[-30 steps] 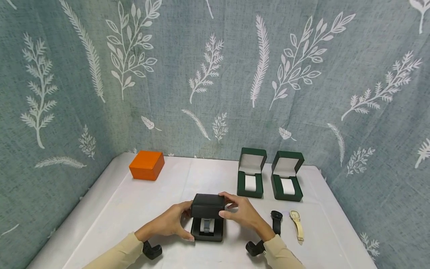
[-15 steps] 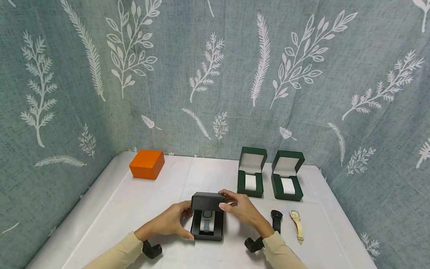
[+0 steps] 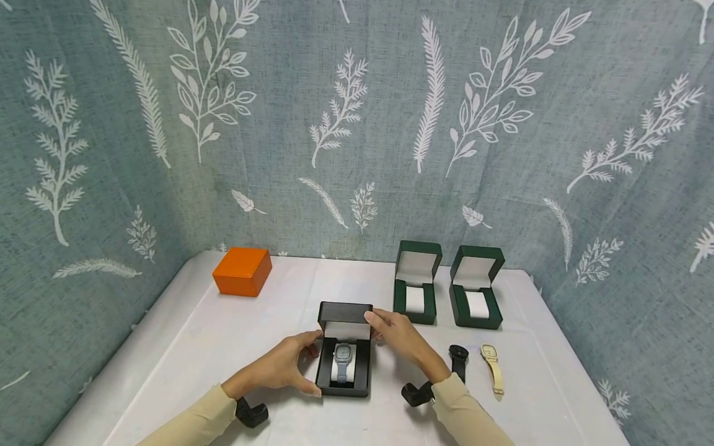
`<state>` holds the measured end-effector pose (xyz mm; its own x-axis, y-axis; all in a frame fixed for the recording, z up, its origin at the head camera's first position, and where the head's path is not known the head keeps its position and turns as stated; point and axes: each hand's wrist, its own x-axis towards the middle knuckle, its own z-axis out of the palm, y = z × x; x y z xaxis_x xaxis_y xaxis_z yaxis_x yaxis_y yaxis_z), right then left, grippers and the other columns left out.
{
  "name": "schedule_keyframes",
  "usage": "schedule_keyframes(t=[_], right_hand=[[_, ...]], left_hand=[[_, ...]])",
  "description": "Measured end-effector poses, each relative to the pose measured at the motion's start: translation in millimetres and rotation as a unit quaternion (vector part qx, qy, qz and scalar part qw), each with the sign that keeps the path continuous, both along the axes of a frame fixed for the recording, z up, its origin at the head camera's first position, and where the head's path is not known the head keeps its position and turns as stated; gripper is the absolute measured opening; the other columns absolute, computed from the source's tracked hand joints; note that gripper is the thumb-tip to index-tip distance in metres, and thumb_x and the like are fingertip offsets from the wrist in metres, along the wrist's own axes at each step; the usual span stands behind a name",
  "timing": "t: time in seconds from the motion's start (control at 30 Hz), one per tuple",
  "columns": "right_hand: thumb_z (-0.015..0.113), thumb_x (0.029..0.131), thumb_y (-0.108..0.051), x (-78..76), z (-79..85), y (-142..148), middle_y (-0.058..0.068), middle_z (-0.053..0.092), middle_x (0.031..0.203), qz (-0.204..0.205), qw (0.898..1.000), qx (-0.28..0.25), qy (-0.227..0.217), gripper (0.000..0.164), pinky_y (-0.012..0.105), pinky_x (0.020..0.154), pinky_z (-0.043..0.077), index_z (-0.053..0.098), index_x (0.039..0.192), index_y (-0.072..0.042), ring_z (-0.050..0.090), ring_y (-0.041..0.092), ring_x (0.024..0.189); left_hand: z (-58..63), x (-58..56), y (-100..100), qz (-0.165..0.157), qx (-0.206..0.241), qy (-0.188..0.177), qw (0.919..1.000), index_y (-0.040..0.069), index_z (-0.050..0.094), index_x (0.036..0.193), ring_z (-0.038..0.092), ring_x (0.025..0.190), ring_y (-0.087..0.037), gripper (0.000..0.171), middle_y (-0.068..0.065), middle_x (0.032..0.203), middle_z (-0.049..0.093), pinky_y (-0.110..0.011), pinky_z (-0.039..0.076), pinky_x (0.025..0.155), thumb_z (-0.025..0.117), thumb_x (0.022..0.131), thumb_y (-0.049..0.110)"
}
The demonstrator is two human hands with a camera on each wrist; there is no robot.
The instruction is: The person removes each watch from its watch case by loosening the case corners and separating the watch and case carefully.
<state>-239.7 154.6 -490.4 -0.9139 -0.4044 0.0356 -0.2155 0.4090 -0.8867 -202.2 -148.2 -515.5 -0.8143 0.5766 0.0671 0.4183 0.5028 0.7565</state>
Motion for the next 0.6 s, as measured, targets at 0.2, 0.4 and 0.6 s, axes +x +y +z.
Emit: schedule_keyframes(t=[0.2,0.4,0.6], right_hand=[[0.042,0.109,-0.051,-2.0,3.1,-3.8,0.012,0.066,0.098,-0.018,0.999,-0.02,-0.033,0.058,0.046,0.09,0.055,0.066,0.109,0.002,0.068,0.028,0.092],[0.039,0.106,-0.06,-4.0,3.1,-7.3,0.013,0.066,0.102,-0.051,0.997,-0.015,-0.06,0.069,0.044,0.091,0.055,0.065,0.111,0.003,0.067,0.025,0.09],[0.038,0.106,-0.061,-3.3,3.8,-9.6,0.014,0.067,0.103,-0.064,0.995,-0.022,-0.073,0.071,0.044,0.091,0.055,0.064,0.113,0.005,0.067,0.025,0.09]], left_hand=[[0.0,0.5,-0.1,0.003,0.0,-0.011,0.9999,-0.003,0.044,0.151,0.059,0.1,-0.014,0.112,0.001,0.113,0.061,-0.03,0.052,0.092,0.101,0.063,0.038],[-0.5,0.4,-0.2,0.005,0.002,-0.017,0.9998,-0.001,0.044,0.151,0.059,0.102,-0.013,0.112,0.001,0.115,0.06,-0.031,0.052,0.092,0.101,0.063,0.039],[-1.2,0.0,-0.8,0.005,-0.001,-0.019,0.9998,-0.003,0.042,0.151,0.058,0.101,-0.013,0.113,0.002,0.114,0.06,-0.03,0.052,0.093,0.1,0.064,0.039]])
